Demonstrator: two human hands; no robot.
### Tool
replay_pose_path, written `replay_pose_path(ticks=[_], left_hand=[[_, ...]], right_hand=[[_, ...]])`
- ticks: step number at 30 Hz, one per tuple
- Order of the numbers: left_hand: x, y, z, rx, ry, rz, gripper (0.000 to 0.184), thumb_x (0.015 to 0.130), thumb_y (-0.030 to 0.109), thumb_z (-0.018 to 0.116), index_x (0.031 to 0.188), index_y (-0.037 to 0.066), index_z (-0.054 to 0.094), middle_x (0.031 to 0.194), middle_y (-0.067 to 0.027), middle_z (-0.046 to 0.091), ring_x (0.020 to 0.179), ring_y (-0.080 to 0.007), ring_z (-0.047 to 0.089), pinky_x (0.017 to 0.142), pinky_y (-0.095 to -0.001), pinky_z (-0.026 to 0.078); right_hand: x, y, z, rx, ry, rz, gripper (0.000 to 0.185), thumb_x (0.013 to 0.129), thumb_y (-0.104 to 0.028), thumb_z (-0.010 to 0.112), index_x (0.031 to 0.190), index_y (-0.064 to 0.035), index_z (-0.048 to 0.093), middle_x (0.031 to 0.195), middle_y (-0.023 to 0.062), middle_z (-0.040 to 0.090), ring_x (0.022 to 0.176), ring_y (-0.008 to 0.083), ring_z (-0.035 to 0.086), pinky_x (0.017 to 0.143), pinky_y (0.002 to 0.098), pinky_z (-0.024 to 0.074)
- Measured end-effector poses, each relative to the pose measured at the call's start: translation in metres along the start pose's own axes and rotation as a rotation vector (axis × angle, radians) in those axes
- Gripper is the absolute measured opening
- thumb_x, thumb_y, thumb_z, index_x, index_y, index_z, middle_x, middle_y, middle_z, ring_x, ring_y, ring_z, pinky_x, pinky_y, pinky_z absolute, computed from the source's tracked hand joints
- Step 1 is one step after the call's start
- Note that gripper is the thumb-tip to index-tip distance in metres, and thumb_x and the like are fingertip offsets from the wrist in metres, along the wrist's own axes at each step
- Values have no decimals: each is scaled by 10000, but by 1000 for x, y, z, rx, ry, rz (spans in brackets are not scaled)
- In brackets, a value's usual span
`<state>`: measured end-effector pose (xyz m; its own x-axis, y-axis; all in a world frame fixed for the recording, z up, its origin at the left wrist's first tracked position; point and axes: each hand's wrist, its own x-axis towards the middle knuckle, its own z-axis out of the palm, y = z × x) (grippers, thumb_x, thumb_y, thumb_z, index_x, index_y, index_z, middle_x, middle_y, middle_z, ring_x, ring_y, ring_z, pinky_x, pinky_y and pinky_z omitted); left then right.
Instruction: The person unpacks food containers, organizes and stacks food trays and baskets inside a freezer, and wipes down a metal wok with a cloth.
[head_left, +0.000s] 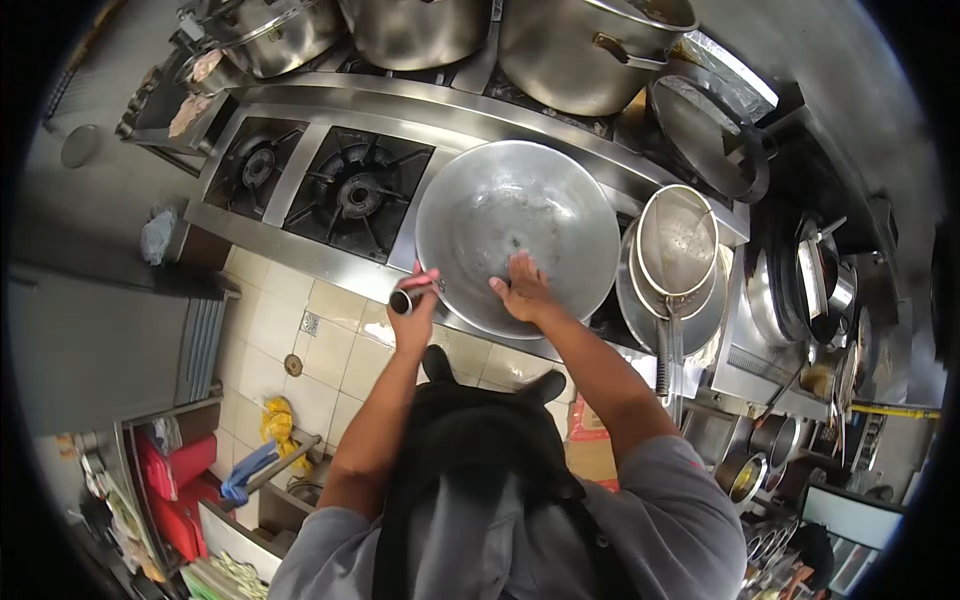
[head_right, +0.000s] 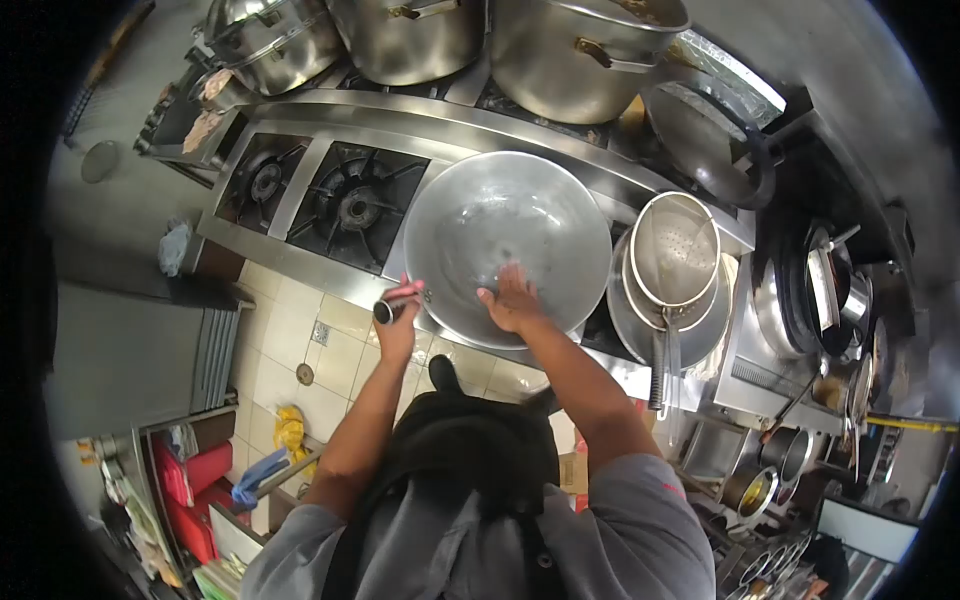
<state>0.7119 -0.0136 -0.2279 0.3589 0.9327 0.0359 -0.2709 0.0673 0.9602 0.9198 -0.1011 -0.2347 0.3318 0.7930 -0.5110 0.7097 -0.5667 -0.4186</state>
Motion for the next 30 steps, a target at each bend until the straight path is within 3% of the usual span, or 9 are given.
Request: replay_pose_path(ticks=[3,4,7,11,14,17,23,26,30], left_hand=[[-10,7,-15,286,-95,16,157,815,-14,617,936,75,573,1011,-70,692,1247,-261,490,1123,-483,157],[-12,10,-16,398,-115,64,161,797,27,648,924,103,586,991,-29,700,1274,-273,464,1127,-510,14],[-15,28,-8,664,-128,154,201,757,48,691,928,124,616,981,10,702,1220,-222,469,1111,-464,93],[-7,35,-9,562,-86,151,202,740,57,711,918,120,637,965,23,697,1073,-202,502,1051,-386,235],[-2,36,-14,474,-114,128,204,734,3,711,910,81,643,958,-28,665,1022,-183,528,907,-310,434],[2,29,-17,333,-77,65,204,745,-32,695,923,47,632,967,-71,632,971,-170,564,821,-283,496],[12,30,-15,310,-62,26,177,760,-39,679,918,26,628,949,-76,631,886,-171,626,812,-277,501],[13,41,-13,423,-89,50,149,762,-36,681,892,24,639,928,-70,638,871,-160,623,800,-274,503],[17,39,-15,408,-45,47,143,756,-39,688,878,22,644,917,-73,645,837,-149,621,781,-268,508]], right_hand=[[27,12,-1,-179,173,96,786,947,-558,246,1470,13,108,1553,171,39,1442,291,6,1158,437,51],[44,23,-4,-219,251,182,774,951,-553,232,1473,3,101,1554,168,35,1443,292,5,1157,442,61],[59,7,-9,-313,283,353,757,957,-543,221,1477,-6,96,1557,160,33,1443,287,11,1156,448,70],[45,-21,5,-287,110,137,755,960,-532,222,1473,7,93,1558,151,40,1443,284,19,1157,446,62],[55,5,-14,-227,224,206,748,958,-525,254,1468,11,142,1554,162,70,1440,296,43,1151,444,79],[63,8,-13,-309,274,287,742,957,-524,258,1468,4,152,1555,145,86,1439,296,62,1151,454,75],[31,0,-33,-318,45,193,717,961,-502,251,1466,-1,169,1554,131,114,1438,297,57,1151,469,39],[52,5,-27,-330,189,255,720,963,-507,225,1469,1,150,1551,133,127,1443,277,40,1157,450,41],[36,6,-22,-375,118,229,715,966,-501,218,1466,5,154,1550,134,129,1443,277,33,1157,454,33]])
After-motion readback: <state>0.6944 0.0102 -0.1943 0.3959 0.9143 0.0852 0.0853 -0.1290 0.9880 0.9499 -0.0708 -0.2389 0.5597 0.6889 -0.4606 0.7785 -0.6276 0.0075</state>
